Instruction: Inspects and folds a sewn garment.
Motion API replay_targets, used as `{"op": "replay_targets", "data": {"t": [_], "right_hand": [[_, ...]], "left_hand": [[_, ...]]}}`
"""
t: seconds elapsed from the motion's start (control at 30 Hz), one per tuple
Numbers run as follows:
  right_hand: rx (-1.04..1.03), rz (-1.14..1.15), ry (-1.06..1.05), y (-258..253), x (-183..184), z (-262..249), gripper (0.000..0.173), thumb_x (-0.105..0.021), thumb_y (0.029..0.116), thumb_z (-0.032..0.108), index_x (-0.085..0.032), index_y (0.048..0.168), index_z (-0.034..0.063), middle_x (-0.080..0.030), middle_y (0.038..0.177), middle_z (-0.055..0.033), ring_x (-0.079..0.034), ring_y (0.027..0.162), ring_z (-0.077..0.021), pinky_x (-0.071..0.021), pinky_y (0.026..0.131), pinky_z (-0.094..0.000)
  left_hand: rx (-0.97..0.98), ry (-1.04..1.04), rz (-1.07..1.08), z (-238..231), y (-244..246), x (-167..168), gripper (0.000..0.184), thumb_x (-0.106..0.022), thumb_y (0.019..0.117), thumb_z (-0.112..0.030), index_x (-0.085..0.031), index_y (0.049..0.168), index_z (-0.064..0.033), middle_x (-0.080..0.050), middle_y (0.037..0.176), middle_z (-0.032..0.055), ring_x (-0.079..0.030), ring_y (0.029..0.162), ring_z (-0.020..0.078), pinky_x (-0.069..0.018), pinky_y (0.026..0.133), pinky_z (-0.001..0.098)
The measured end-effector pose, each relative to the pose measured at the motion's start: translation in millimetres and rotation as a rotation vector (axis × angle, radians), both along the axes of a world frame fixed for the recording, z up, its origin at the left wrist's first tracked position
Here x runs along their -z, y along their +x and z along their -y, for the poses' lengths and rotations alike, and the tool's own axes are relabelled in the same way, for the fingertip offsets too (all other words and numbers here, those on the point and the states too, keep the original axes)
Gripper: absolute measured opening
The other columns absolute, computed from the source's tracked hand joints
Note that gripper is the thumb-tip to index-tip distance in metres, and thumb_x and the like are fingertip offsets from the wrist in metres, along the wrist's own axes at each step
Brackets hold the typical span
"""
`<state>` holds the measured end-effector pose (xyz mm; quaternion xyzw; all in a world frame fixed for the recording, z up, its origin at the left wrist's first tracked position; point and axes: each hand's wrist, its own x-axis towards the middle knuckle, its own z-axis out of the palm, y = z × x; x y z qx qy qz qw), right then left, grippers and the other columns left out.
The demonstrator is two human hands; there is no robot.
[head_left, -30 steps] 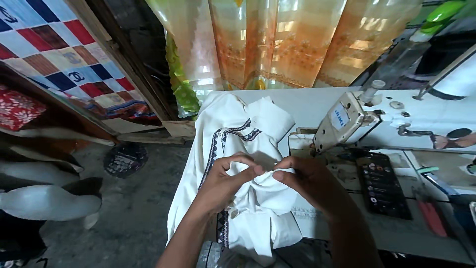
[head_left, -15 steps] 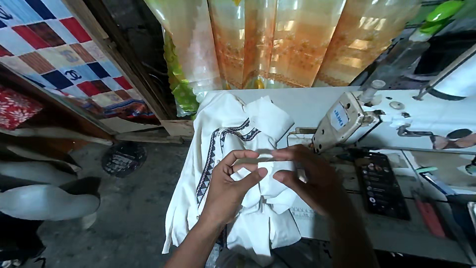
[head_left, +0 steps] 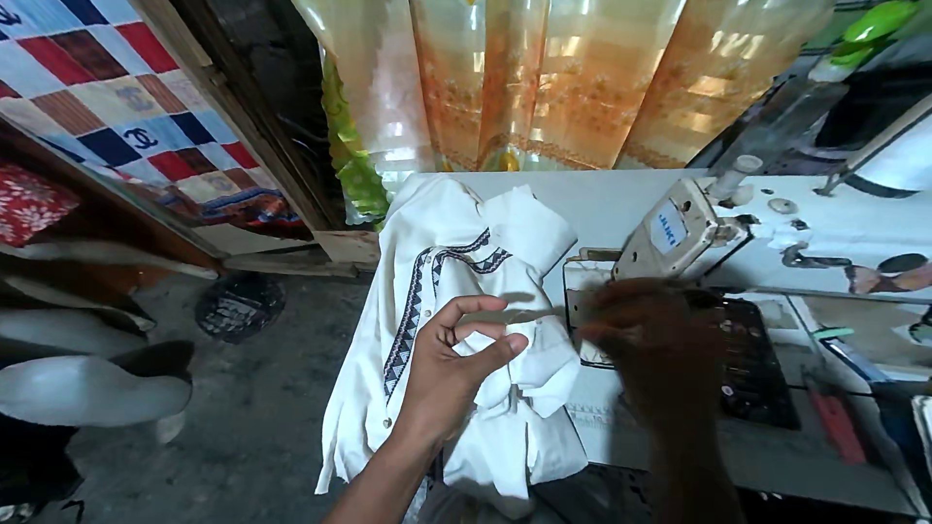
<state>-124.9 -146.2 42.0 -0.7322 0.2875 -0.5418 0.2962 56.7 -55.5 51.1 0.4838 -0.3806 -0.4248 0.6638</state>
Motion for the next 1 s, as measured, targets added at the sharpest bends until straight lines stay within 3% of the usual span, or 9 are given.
{"op": "replay_targets", "data": {"t": [0.1,0.2,0.37,0.43,0.6,0.77,0.87,0.93,1.0], "right_hand": [[-0.143,0.047,0.046,13.9,8.7,-5.6,0.014,-0.075,0.0924,0.030,-0.077,0.101,0.0206,-0.069,0.113,0.0084,-0.062,0.112,-0.0008,-0.0535,0.094,-0.0190],[-0.145,0.007,0.001,23.2,11.4,-7.8,0.013,-0.066,0.0988,0.029,-0.073,0.094,0.0195,-0.066,0.108,0.0079,-0.059,0.109,0.0002,-0.0494,0.094,-0.0175],[0.073,-0.094,-0.091,13.0,16.1,2.3,0.021,-0.056,0.1047,0.026,-0.067,0.101,0.0084,-0.064,0.110,-0.0048,-0.059,0.112,-0.0112,-0.0491,0.097,-0.0315],[0.106,-0.060,-0.058,6.6,15.5,4.7,0.020,-0.056,0.1053,0.029,-0.065,0.100,0.0117,-0.063,0.110,0.0018,-0.058,0.110,-0.0026,-0.0499,0.096,-0.0244],[-0.051,-0.042,-0.041,10.7,17.3,-8.0,0.016,-0.066,0.0997,0.033,-0.076,0.097,0.0205,-0.067,0.115,0.0061,-0.056,0.118,-0.0056,-0.0453,0.101,-0.0262],[-0.064,-0.101,-0.090,20.0,17.6,-7.5,0.018,-0.058,0.1043,0.031,-0.066,0.097,0.0165,-0.061,0.118,0.0029,-0.051,0.122,-0.0081,-0.0402,0.106,-0.0301],[0.034,-0.103,-0.081,11.5,14.0,-1.3,0.019,-0.055,0.1058,0.026,-0.065,0.102,0.0109,-0.061,0.123,-0.0034,-0.055,0.122,-0.0111,-0.0464,0.104,-0.0331],[0.043,-0.092,-0.066,4.5,9.0,1.4,0.019,-0.054,0.1062,0.030,-0.065,0.102,0.0152,-0.059,0.124,0.0030,-0.053,0.121,-0.0031,-0.0472,0.101,-0.0250],[-0.008,-0.079,-0.070,2.5,7.3,-3.4,0.020,-0.060,0.1031,0.034,-0.071,0.097,0.0181,-0.062,0.123,0.0051,-0.052,0.124,-0.0047,-0.0445,0.105,-0.0279]], "left_hand": [[0.026,-0.013,-0.019,1.9,-3.3,-0.1,0.031,-0.075,0.0837,0.006,-0.067,0.112,-0.0048,-0.076,0.085,0.0020,-0.072,0.077,0.0068,-0.0610,0.074,0.0237],[0.034,-0.024,-0.028,2.1,-4.5,0.7,0.031,-0.075,0.0842,0.006,-0.066,0.112,-0.0040,-0.075,0.084,0.0020,-0.072,0.076,0.0069,-0.0608,0.074,0.0239],[0.000,-0.001,0.001,-0.4,-2.3,0.0,0.028,-0.073,0.0865,0.004,-0.067,0.112,-0.0053,-0.074,0.082,-0.0003,-0.070,0.075,0.0051,-0.0595,0.072,0.0218],[-0.009,-0.002,-0.017,-0.9,-0.9,-0.1,0.027,-0.072,0.0877,0.003,-0.066,0.112,-0.0055,-0.074,0.082,0.0006,-0.070,0.074,0.0052,-0.0596,0.072,0.0225],[0.004,-0.003,-0.039,2.5,-4.3,0.8,0.026,-0.070,0.0891,0.003,-0.066,0.113,-0.0056,-0.074,0.081,0.0010,-0.070,0.073,0.0057,-0.0598,0.071,0.0227],[0.033,-0.027,-0.020,1.4,-4.3,1.3,0.028,-0.072,0.0877,0.004,-0.065,0.113,-0.0052,-0.074,0.083,0.0007,-0.071,0.076,0.0057,-0.0602,0.073,0.0230],[0.020,-0.052,0.026,-1.3,-2.5,1.9,0.027,-0.072,0.0876,0.004,-0.066,0.112,-0.0051,-0.074,0.084,-0.0002,-0.070,0.077,0.0047,-0.0592,0.073,0.0218],[0.011,-0.077,0.040,-2.6,-1.2,2.7,0.029,-0.072,0.0878,0.005,-0.065,0.114,-0.0050,-0.075,0.086,0.0007,-0.071,0.079,0.0054,-0.0596,0.075,0.0224],[0.022,-0.088,0.043,-3.2,-2.0,2.3,0.031,-0.070,0.0889,0.006,-0.063,0.117,-0.0047,-0.076,0.089,0.0027,-0.072,0.079,0.0060,-0.0596,0.075,0.0220]]}}
